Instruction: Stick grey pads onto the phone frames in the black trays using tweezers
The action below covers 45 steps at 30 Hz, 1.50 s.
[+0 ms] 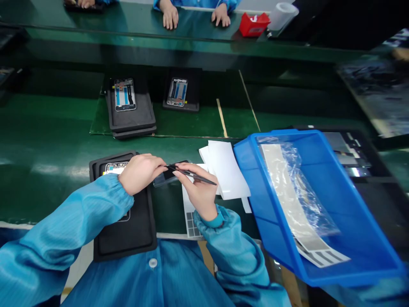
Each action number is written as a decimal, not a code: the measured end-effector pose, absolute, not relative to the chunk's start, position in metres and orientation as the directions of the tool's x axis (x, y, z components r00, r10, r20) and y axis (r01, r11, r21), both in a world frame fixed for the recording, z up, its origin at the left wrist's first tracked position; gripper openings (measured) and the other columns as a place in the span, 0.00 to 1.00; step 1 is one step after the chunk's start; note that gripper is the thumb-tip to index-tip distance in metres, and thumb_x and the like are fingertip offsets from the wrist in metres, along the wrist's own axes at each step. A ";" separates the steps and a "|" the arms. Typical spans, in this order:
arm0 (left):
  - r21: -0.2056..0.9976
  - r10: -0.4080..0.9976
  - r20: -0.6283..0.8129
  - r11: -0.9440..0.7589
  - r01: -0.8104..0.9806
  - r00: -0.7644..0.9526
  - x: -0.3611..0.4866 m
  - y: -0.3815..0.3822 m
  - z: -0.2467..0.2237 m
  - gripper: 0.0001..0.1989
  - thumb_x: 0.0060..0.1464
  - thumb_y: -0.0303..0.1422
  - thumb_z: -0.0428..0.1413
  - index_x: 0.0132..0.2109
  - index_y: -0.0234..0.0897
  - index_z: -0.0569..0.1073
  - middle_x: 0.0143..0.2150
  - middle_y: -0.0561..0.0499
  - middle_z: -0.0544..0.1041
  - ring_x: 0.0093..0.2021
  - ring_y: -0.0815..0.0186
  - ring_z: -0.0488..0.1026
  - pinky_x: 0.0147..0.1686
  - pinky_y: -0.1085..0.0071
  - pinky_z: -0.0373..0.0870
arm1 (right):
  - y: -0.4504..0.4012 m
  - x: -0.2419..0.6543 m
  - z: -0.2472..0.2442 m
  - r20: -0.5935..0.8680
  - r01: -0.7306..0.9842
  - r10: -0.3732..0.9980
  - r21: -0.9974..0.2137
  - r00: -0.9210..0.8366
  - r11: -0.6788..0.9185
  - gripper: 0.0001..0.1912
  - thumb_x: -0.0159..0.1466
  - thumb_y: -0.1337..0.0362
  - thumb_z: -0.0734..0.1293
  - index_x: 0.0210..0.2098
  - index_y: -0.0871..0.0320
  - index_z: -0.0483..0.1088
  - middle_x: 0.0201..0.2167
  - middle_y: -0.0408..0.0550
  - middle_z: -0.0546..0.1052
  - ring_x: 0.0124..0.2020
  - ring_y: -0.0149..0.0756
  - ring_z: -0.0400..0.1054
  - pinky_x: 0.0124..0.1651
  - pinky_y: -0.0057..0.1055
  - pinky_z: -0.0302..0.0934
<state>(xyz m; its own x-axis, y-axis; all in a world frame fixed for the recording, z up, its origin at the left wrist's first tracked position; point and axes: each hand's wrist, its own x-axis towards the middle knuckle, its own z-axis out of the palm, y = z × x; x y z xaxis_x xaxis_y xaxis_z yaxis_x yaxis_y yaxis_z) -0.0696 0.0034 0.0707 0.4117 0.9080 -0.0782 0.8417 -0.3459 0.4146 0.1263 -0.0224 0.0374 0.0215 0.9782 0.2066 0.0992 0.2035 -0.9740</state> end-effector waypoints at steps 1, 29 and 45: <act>0.408 0.907 -0.079 -0.349 0.844 0.413 -0.069 0.003 0.071 0.13 0.65 0.38 0.52 0.43 0.41 0.80 0.42 0.48 0.83 0.43 0.58 0.77 0.44 0.65 0.69 | -0.022 0.126 0.038 0.210 0.110 0.978 -0.972 0.015 0.207 0.06 0.59 0.62 0.76 0.37 0.51 0.80 0.38 0.47 0.84 0.43 0.43 0.79 0.51 0.43 0.74; 0.258 0.938 0.044 -0.343 0.903 0.344 -0.100 -0.030 0.082 0.24 0.60 0.43 0.59 0.57 0.31 0.71 0.54 0.40 0.76 0.52 0.51 0.71 0.50 0.58 0.67 | -0.027 0.121 0.034 0.071 0.083 0.979 -0.995 0.192 0.056 0.10 0.51 0.63 0.81 0.32 0.54 0.79 0.32 0.47 0.83 0.34 0.42 0.79 0.43 0.42 0.76; 0.325 0.876 0.242 -0.478 0.816 0.417 -0.146 -0.158 0.051 0.09 0.61 0.33 0.58 0.42 0.30 0.75 0.36 0.46 0.77 0.39 0.59 0.72 0.45 0.59 0.69 | -0.052 0.021 0.058 -0.335 0.182 0.929 -0.934 -0.155 -0.307 0.10 0.52 0.59 0.80 0.31 0.56 0.79 0.26 0.45 0.82 0.27 0.35 0.77 0.32 0.30 0.73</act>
